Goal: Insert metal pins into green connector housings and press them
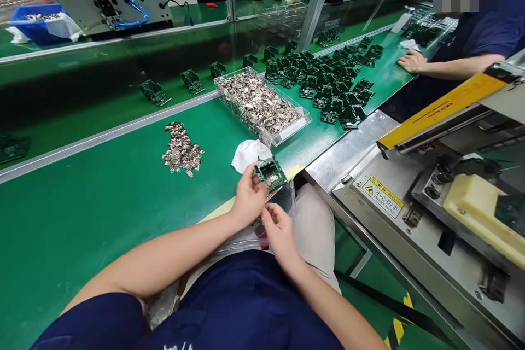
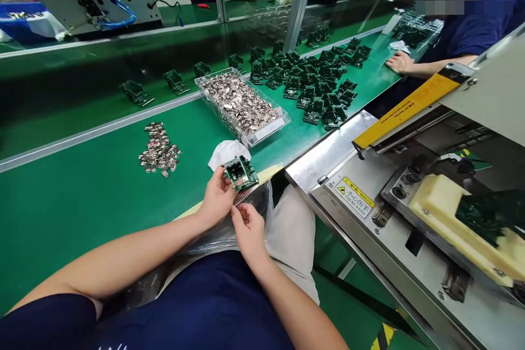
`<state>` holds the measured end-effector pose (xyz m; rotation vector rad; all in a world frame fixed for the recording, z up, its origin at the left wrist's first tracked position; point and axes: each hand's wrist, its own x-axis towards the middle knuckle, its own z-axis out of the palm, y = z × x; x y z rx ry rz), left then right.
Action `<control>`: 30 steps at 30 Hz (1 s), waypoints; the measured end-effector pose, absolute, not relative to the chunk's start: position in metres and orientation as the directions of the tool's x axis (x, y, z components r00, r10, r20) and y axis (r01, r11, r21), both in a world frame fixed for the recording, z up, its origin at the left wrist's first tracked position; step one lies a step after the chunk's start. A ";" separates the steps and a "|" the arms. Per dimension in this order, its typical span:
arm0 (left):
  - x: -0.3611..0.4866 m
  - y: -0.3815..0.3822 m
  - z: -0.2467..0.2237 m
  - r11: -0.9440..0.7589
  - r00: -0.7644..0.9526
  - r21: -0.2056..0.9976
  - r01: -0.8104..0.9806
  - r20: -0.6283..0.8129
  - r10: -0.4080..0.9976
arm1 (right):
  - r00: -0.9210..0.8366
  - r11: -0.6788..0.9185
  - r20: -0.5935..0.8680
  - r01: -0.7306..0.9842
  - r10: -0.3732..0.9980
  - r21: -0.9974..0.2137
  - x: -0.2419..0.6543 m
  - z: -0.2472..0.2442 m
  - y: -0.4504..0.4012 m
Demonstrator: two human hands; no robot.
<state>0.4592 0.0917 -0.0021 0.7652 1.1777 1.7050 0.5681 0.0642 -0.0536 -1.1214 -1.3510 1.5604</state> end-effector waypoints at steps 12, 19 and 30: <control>0.456 0.075 -0.017 -0.170 -0.494 0.962 -0.214 0.044 0.868 | -0.339 0.121 0.103 0.032 0.935 -0.992 0.560 -0.077 0.067; 0.459 0.079 -0.017 -0.194 -0.491 0.967 -0.167 0.089 0.867 | -0.350 0.240 0.196 0.088 0.916 -0.967 0.562 -0.076 0.071; 0.458 0.086 -0.018 -0.224 -0.504 0.968 -0.108 0.141 0.852 | -0.481 0.361 0.226 0.210 0.847 -0.909 0.566 -0.077 0.083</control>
